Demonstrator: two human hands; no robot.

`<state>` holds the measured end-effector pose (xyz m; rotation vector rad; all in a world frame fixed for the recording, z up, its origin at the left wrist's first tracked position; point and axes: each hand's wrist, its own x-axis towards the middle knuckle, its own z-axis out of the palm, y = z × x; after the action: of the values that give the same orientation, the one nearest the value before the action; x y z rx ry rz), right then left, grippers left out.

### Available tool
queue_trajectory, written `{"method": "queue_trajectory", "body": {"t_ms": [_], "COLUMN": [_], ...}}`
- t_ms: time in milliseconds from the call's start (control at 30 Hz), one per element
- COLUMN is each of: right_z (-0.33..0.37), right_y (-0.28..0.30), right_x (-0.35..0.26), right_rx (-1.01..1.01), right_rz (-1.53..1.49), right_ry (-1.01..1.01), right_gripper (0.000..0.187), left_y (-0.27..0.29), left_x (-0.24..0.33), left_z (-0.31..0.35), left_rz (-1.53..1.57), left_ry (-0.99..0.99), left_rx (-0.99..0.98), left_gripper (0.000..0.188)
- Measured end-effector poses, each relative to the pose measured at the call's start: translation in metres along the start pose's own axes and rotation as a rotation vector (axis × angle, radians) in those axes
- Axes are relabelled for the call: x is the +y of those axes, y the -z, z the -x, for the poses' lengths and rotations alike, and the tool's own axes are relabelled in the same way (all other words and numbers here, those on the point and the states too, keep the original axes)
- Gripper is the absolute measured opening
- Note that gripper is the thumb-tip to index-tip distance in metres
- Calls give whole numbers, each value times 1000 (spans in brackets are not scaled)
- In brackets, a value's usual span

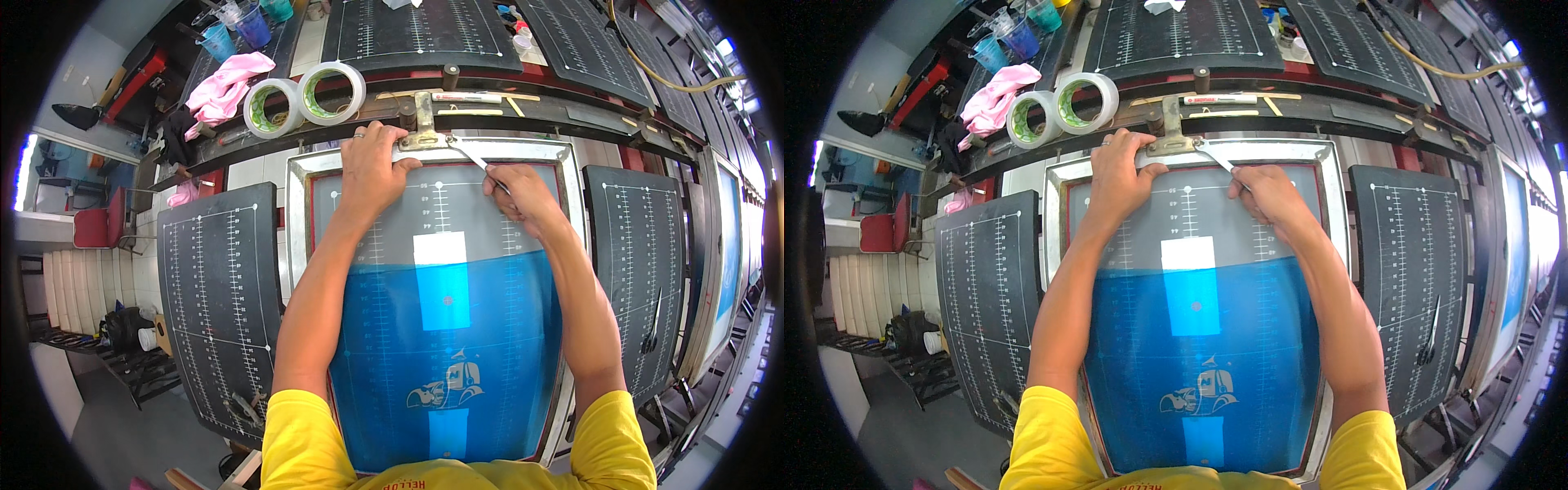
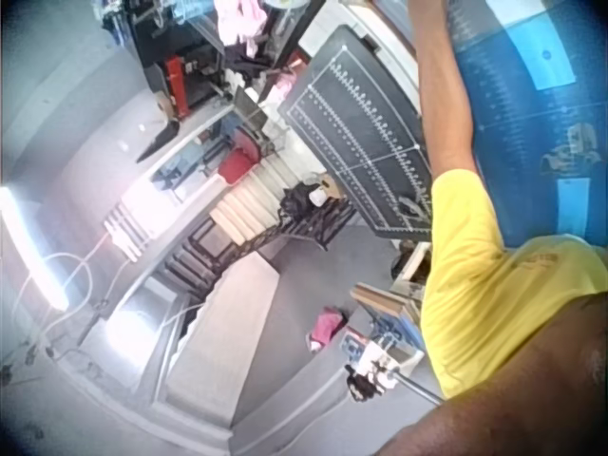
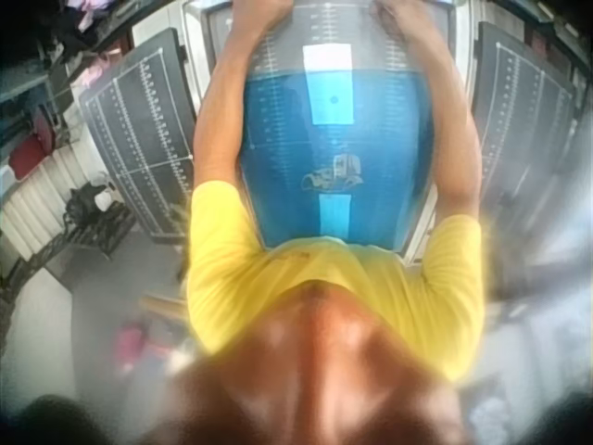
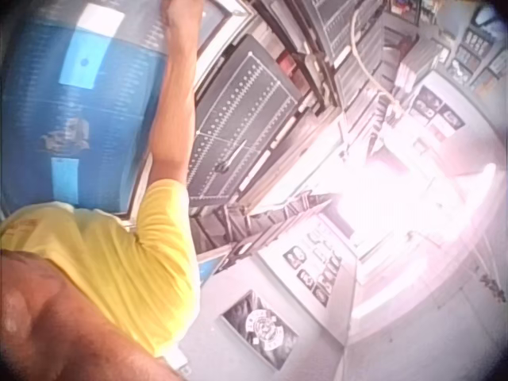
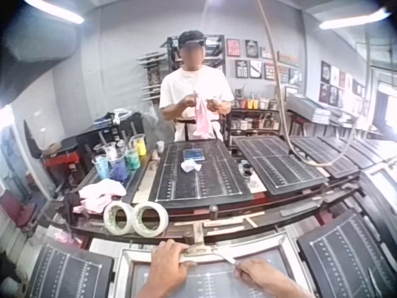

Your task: The person aligns and prepares a screen printing frame on a workstation, using tape and a scraper to secure elements and refine the screen surface.

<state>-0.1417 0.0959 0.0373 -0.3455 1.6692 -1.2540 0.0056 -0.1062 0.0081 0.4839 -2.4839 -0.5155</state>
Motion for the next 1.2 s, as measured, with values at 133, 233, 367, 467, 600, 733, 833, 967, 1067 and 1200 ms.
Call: {"method": "queue_trajectory", "body": {"t_ms": [133, 233, 367, 467, 600, 733, 833, 967, 1067, 1200], "right_z": [-1, 3, 3, 5, 12, 13, 24, 20, 0, -8], "right_y": [-18, -49, -81, -88, -69, -67, -77, -73, -61, -50], "right_x": [9, 17, 12, 10, 19, 17, 12, 17, 13, -5], "right_rx": [-26, 22, -28, 16, 40, 46, 74, 26, 14, -18], "right_rz": [-77, -135, -233, -286, -265, -361, -451, -235, -23, 113], "right_ry": [-24, -8, 17, -21, 44, 56, 63, 76, 97, 107], "right_gripper": [32, 34, 33, 35, 34, 34, 34, 35, 35, 35], "left_y": [1, -2, -4, -4, -2, -2, 0, -2, -1, -2], "left_x": [0, -1, -2, -4, -2, -1, -1, -3, -2, -2], "left_z": [1, 0, 0, 1, 0, -1, 0, 1, 0, 0], "left_rz": [-18, -45, -15, -28, -22, -33, -34, -6, -1, 15], "left_ry": [-2, -3, -32, -11, 3, 11, 12, 2, 9, -1], "left_rx": [12, 9, 42, 18, -4, -17, -10, 5, 1, 9], "left_gripper": [41, 42, 41, 41, 42, 42, 42, 41, 42, 41]}}
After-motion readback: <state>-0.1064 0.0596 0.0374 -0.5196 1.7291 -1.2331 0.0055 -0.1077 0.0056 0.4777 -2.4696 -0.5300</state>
